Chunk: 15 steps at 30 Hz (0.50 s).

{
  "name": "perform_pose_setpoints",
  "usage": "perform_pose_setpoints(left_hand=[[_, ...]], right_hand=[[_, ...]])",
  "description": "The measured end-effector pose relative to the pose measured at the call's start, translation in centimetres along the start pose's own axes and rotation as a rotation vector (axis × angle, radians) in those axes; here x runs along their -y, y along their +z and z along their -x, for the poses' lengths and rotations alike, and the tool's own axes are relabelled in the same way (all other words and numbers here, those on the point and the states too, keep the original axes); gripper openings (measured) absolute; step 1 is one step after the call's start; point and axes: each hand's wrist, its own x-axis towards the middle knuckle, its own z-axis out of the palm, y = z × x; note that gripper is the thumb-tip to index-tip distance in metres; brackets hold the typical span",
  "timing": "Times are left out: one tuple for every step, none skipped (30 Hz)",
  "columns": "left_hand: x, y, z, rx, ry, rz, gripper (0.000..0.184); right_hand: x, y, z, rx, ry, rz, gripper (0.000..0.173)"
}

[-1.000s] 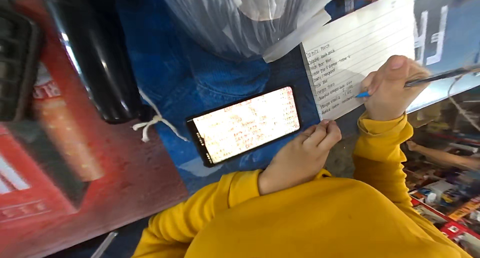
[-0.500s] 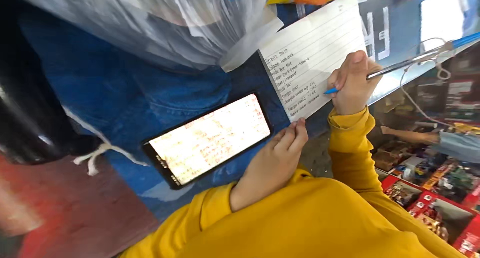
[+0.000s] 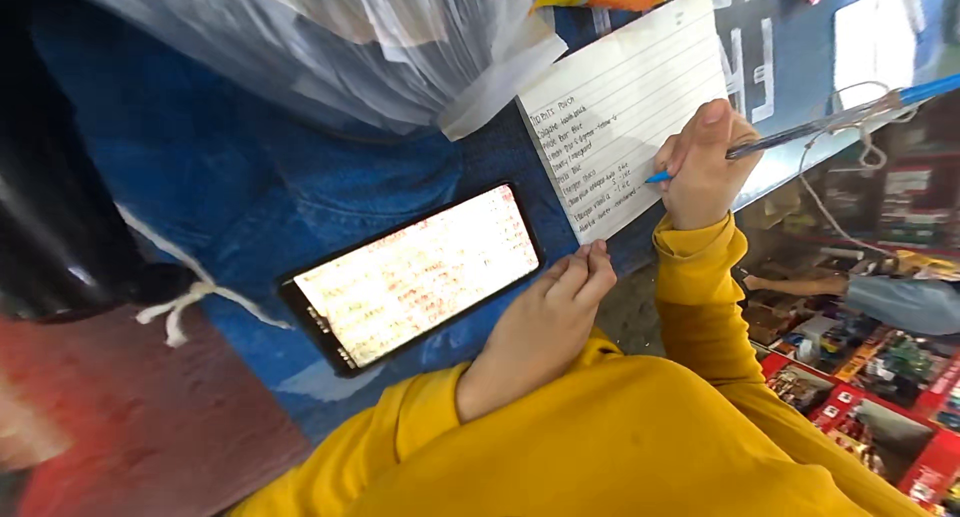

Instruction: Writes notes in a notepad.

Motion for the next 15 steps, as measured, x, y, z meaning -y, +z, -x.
perform_pose_setpoints(left_hand=[[0.02,0.0,0.0,-0.001,0.005,-0.003,0.036],[0.03,-0.02,0.01,-0.002,0.006,-0.002,0.036],[0.04,-0.03,0.02,-0.005,0.007,-0.001,0.035],[0.07,-0.06,0.01,-0.005,0.007,0.007,0.035],[0.11,-0.07,-0.01,-0.008,0.004,0.021,0.035],[0.1,-0.08,-0.02,-0.011,-0.003,0.035,0.034],[0.07,-0.07,-0.01,-0.014,-0.008,0.042,0.034],[0.05,-0.06,0.0,-0.014,-0.009,0.048,0.035],[0.04,-0.04,-0.02,-0.015,-0.012,0.055,0.035],[0.02,-0.07,-0.04,-0.011,-0.017,0.062,0.035],[0.0,-0.14,-0.07,0.0,-0.024,0.068,0.035],[-0.01,-0.22,-0.07,0.015,-0.029,0.075,0.035],[-0.02,-0.21,-0.06,0.021,-0.03,0.084,0.035],[0.01,-0.14,-0.05,0.016,-0.025,0.089,0.035],[0.04,-0.08,-0.06,0.008,-0.021,0.088,0.034]], right_hand=[[-0.07,-0.05,0.01,0.011,-0.011,0.013,0.045],[-0.1,-0.12,0.03,0.024,-0.02,0.024,0.045],[-0.14,-0.21,0.04,0.034,-0.032,0.037,0.045],[-0.22,-0.32,0.0,0.043,-0.045,0.05,0.044],[-0.34,-0.4,-0.08,0.049,-0.056,0.056,0.044],[-0.41,-0.41,-0.19,0.05,-0.05,0.046,0.044],[-0.38,-0.41,-0.26,0.049,-0.028,0.02,0.045],[-0.32,-0.43,-0.33,0.047,-0.006,-0.004,0.045],[-0.23,-0.37,-0.39,0.034,0.011,-0.016,0.044],[-0.19,-0.29,-0.41,0.019,0.01,-0.008,0.044],[-0.23,-0.24,-0.36,0.01,-0.004,0.012,0.043],[-0.3,-0.24,-0.31,0.012,-0.017,0.026,0.044],[-0.33,-0.3,-0.29,0.021,-0.025,0.028,0.043],[-0.31,-0.35,-0.3,0.026,-0.023,0.024,0.043],[-0.28,-0.36,-0.34,0.024,-0.015,0.01,0.043]])
